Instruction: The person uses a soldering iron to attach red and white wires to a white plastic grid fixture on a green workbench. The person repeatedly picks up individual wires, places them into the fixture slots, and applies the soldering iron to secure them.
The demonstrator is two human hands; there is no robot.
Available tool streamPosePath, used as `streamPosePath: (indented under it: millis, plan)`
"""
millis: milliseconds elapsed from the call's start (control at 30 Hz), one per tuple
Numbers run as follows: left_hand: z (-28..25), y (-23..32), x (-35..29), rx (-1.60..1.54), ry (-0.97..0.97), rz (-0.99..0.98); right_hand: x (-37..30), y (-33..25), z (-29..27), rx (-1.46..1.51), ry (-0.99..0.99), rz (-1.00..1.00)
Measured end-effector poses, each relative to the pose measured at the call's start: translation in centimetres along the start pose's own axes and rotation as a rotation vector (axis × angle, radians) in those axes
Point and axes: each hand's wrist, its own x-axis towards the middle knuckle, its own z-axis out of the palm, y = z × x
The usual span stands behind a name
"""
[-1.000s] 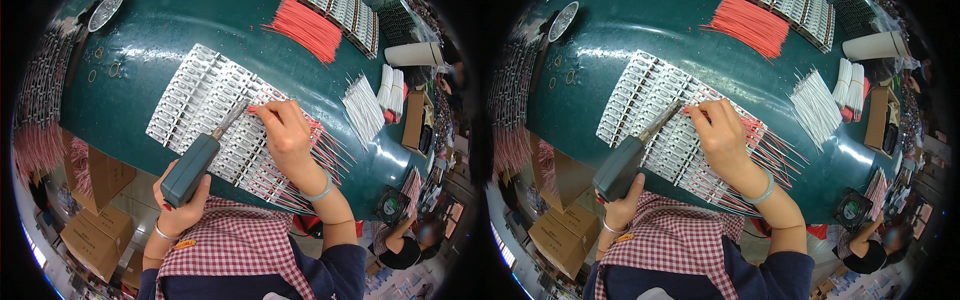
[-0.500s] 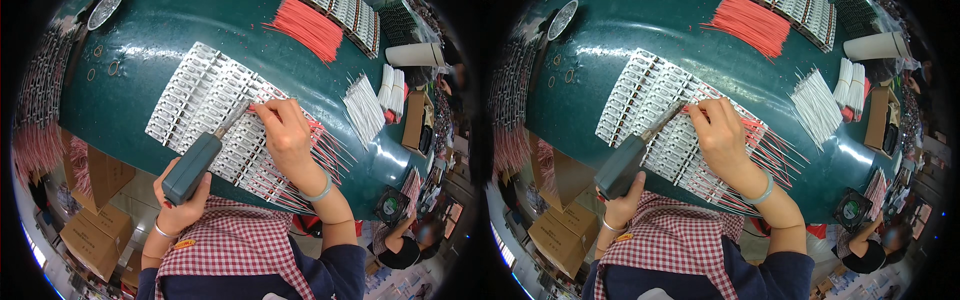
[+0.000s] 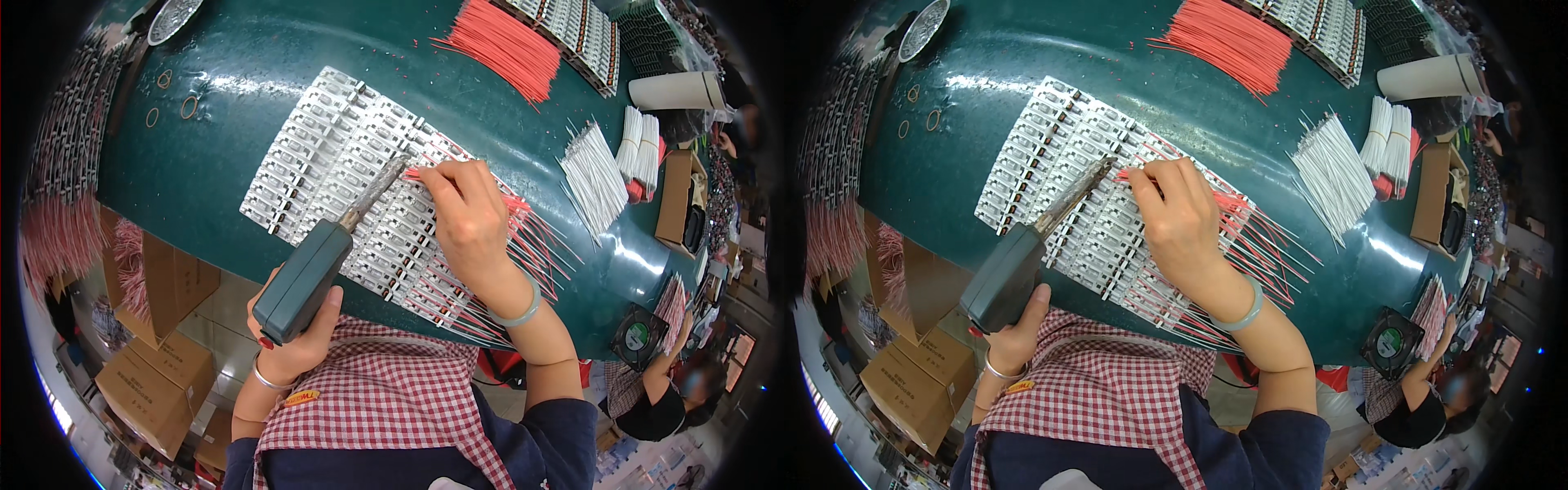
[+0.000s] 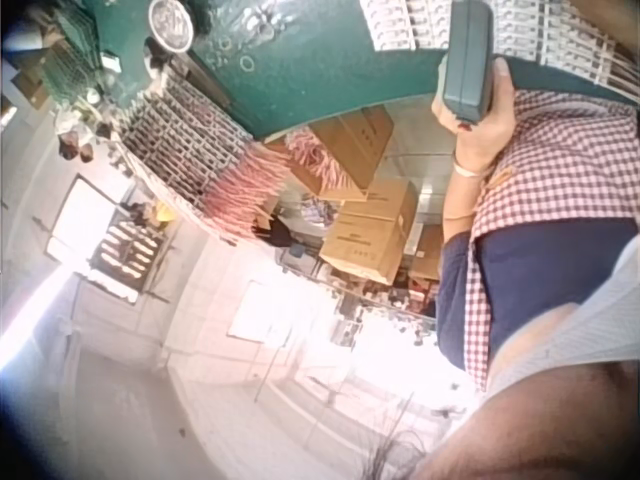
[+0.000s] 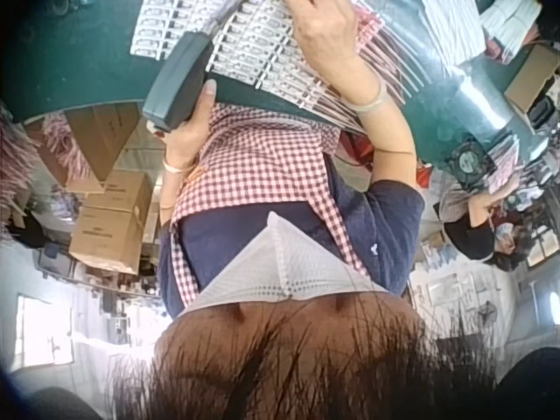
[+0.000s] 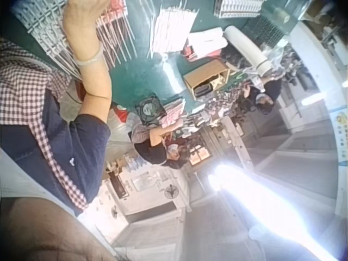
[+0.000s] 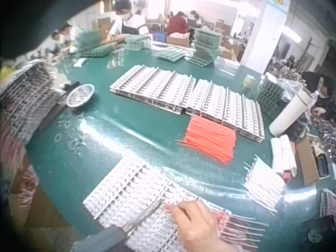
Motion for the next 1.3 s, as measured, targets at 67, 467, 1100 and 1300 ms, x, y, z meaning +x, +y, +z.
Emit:
streamPosePath:
  millis: [67,467,1100,1300]
  plan:
    - [-0.1,-0.1,-0.1,0.011,0.008,0.019,-0.2,0.1,-0.2,-0.003,0.015,-0.027]
    - [-0.6,0.2,0.2,0.073,-0.063,0.058,-0.9,-0.8,-0.5,0.053,-0.025,-0.022]
    - [-0.2,0.9,0.4,0.062,-0.081,0.014,-0.8,-1.2,-0.5,-0.014,-0.081,-0.020]
    - [-0.3,1.1,0.3,0.067,-0.077,0.000,-0.7,-1.3,-0.5,-0.030,-0.095,-0.013]
